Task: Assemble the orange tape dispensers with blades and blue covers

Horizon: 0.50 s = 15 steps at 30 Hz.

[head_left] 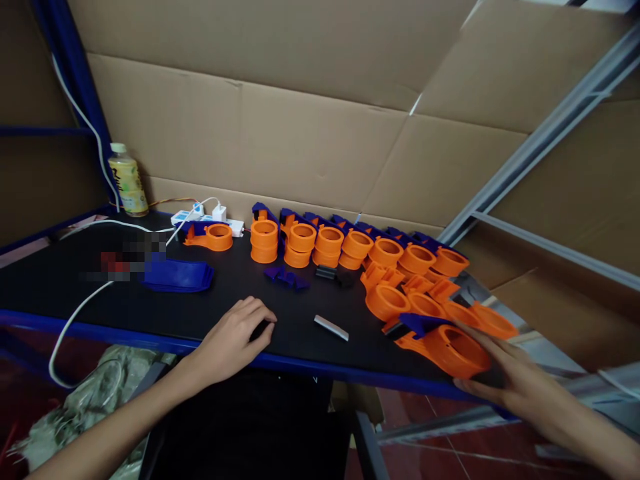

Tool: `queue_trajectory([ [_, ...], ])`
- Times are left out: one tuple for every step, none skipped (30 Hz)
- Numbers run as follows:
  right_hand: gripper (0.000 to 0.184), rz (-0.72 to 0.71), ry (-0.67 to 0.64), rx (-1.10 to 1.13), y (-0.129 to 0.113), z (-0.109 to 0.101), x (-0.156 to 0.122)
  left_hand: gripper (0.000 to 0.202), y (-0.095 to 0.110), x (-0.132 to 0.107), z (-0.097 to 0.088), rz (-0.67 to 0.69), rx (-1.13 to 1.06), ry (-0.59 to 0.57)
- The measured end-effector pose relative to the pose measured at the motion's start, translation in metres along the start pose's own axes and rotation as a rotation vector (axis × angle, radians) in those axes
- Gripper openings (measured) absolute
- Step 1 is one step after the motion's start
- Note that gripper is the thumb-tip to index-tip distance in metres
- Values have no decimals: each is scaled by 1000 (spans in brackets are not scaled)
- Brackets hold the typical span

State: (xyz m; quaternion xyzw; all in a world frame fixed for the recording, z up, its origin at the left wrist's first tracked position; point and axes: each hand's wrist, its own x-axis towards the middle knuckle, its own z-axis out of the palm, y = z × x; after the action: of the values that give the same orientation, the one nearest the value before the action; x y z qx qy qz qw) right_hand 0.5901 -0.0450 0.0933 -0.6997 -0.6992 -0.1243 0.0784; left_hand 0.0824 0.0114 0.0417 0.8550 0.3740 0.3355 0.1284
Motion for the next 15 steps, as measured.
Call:
queue_trajectory([
  [74,3,-26,56,-2,3,-2,12,0,0,0,1,3,-2],
  [72,10,-55,119,-5,5,-4,12,1,0,-1,3,6,-3],
  [70,21,-79,174,-8,6,-5,12,1,0,-1,4,8,-4],
  [68,48,-70,203,-11,6,-6,12,2,0,-2,5,9,-5],
  [66,67,-58,224,-14,6,-6,12,2,0,-2,7,10,-6],
  [64,75,-47,242,-17,7,-6,12,2,0,-2,8,10,-6],
  [63,79,-37,257,-18,7,-6,12,3,0,-2,9,11,-5],
  [64,83,-24,270,-18,8,-6,13,3,0,-2,10,12,-4],
  [67,88,-10,282,-17,9,-7,13,3,0,-2,11,13,-2],
  [72,95,5,291,-16,9,-8,13,3,0,-2,12,15,1],
  [76,104,20,293,-14,9,-9,13,3,0,-2,14,17,5],
  [78,116,35,289,-13,6,-10,13,3,0,-2,16,19,8],
  [77,123,52,280,-14,2,-10,12,3,0,-1,20,21,11],
  [74,121,77,268,-17,-4,-10,12,3,0,-1,24,24,14],
  [70,114,113,255,-25,-13,-8,12,3,1,-1,28,28,16],
])
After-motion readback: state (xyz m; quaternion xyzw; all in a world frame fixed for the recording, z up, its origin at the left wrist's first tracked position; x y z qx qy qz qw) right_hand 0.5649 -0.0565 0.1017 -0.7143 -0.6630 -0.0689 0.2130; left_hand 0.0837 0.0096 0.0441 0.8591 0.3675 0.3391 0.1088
